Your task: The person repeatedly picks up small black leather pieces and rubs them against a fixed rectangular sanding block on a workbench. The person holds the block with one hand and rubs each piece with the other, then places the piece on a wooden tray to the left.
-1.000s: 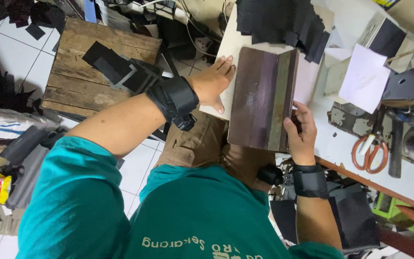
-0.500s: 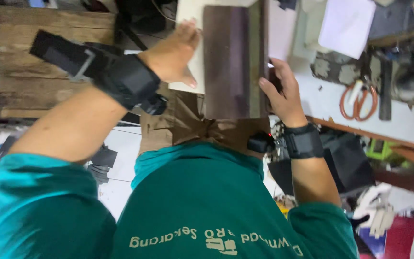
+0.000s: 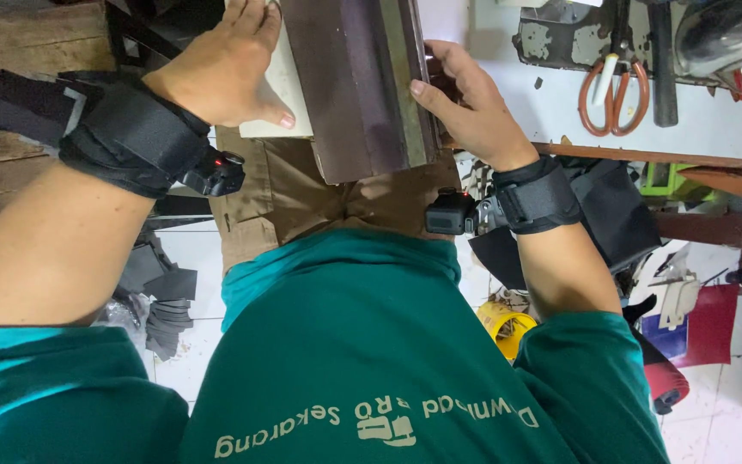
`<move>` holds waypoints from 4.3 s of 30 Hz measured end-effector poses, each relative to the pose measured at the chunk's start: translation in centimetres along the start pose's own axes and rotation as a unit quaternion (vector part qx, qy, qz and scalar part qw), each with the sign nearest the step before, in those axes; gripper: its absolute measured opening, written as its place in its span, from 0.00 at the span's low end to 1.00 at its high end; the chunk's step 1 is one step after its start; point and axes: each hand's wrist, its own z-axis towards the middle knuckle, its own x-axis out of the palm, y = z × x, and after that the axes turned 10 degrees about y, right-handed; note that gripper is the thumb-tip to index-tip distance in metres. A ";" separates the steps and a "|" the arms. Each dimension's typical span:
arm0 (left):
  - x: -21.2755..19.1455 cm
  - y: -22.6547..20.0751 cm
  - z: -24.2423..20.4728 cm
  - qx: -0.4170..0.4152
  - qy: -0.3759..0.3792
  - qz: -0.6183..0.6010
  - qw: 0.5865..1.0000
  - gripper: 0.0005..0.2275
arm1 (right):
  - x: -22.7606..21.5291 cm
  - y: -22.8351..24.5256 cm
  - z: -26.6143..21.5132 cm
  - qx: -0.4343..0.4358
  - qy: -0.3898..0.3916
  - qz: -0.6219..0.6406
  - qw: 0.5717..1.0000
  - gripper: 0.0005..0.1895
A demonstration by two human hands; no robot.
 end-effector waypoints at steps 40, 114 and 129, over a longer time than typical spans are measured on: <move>-1.2 7.0 -11.4 -0.121 -0.125 -0.085 0.981 0.13 | 0.8 3.2 0.7 0.119 0.009 -0.086 0.989 0.23; -4.0 -8.2 3.2 0.010 -0.017 -0.073 0.997 0.20 | 3.9 2.7 1.0 0.096 -0.070 -0.359 0.926 0.52; -1.0 -9.8 4.9 0.050 -0.029 0.105 0.993 0.30 | 3.9 1.9 0.7 0.083 -0.079 -0.332 0.936 0.54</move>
